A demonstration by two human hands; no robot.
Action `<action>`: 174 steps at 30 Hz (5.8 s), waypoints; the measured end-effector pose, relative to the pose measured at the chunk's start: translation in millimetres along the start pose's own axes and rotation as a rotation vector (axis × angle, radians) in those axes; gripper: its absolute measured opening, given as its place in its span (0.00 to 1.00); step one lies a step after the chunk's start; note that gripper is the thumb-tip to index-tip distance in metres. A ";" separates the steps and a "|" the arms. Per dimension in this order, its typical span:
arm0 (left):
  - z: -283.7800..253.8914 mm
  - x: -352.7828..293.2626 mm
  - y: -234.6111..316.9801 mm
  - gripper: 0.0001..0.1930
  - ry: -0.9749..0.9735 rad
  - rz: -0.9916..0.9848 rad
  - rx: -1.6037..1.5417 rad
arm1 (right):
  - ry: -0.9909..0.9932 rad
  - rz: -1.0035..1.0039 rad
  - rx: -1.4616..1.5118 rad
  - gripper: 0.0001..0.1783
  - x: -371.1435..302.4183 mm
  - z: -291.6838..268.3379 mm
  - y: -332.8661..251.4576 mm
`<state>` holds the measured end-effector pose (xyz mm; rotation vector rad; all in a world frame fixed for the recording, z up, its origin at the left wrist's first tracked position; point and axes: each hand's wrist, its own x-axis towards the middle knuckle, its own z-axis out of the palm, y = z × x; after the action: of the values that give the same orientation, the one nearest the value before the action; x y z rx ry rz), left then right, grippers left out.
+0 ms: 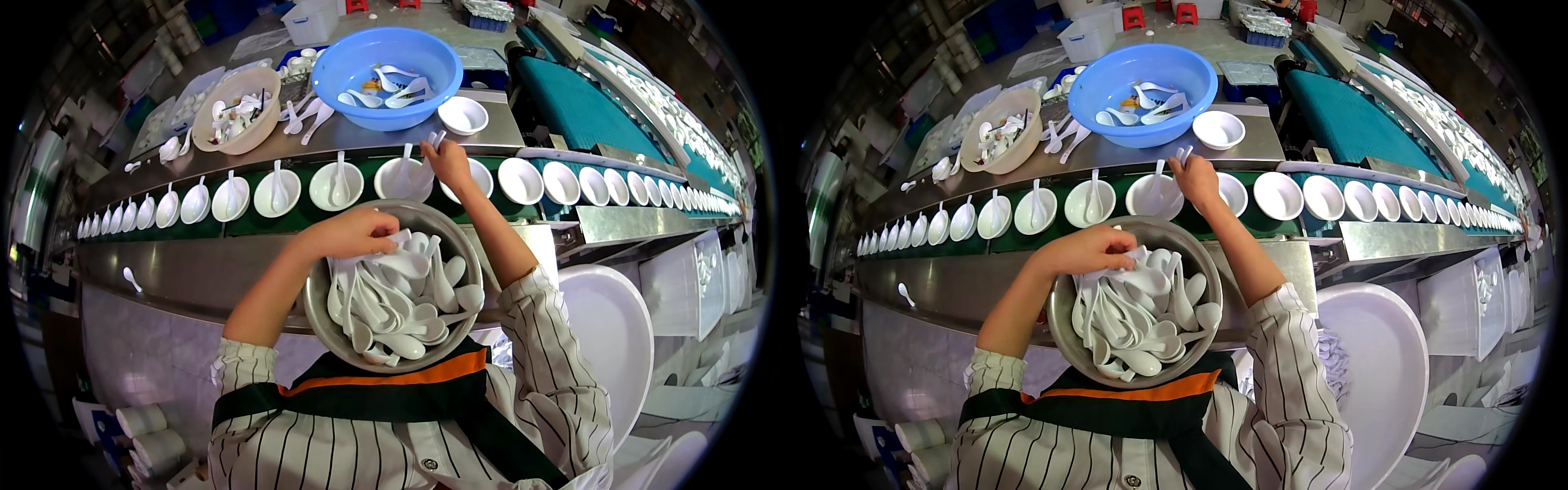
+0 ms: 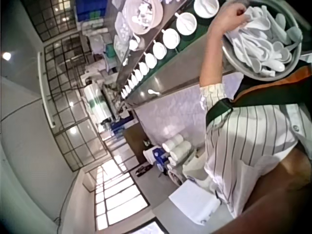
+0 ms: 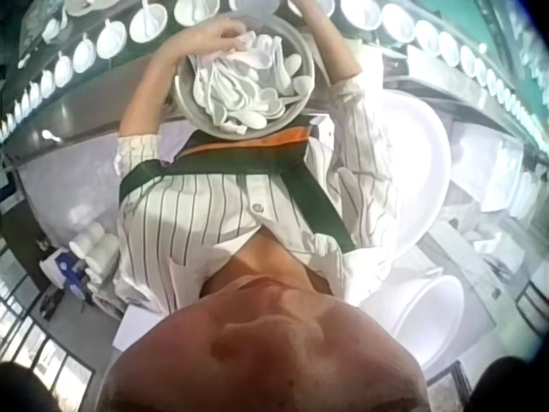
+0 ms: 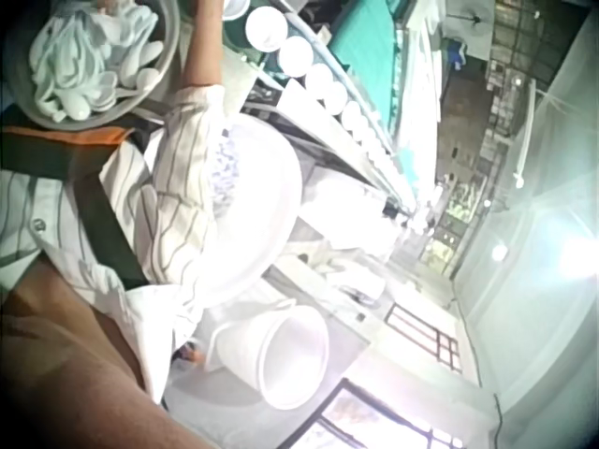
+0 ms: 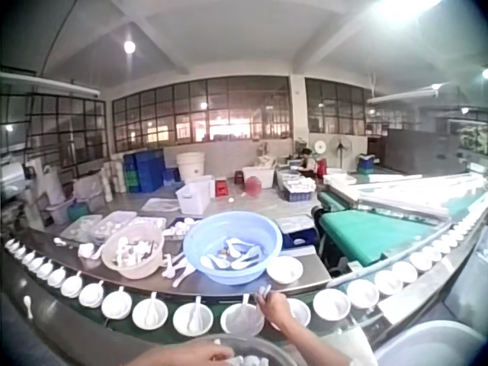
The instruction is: The person sorts plastic spoons by placing them into white bowls on a conveyor belt, moving a large quantity from a metal basin into a white bin, and then placing spoons into the bowls.
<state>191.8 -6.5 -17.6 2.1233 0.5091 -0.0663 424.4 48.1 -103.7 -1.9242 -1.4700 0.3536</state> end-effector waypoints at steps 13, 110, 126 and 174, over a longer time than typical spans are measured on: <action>-22.1 19.0 -2.4 0.05 0.668 -0.022 -0.690 | 0.166 0.018 0.128 0.25 -10.0 -42.1 17.1; 23.1 28.3 24.9 0.19 0.657 0.522 0.912 | -0.561 -0.008 0.948 0.14 -62.6 -74.3 -30.5; 53.4 36.7 -10.8 0.15 0.047 0.051 0.592 | 0.190 -0.176 -0.140 0.12 -29.7 -21.7 42.9; -23.4 73.6 -93.1 0.14 0.451 -0.487 0.397 | 0.205 0.052 0.190 0.15 -24.1 -31.9 68.6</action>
<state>220.1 82.4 -94.5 2.3527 1.3714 0.0427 486.2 5.6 -129.9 -1.7916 -1.2114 0.2985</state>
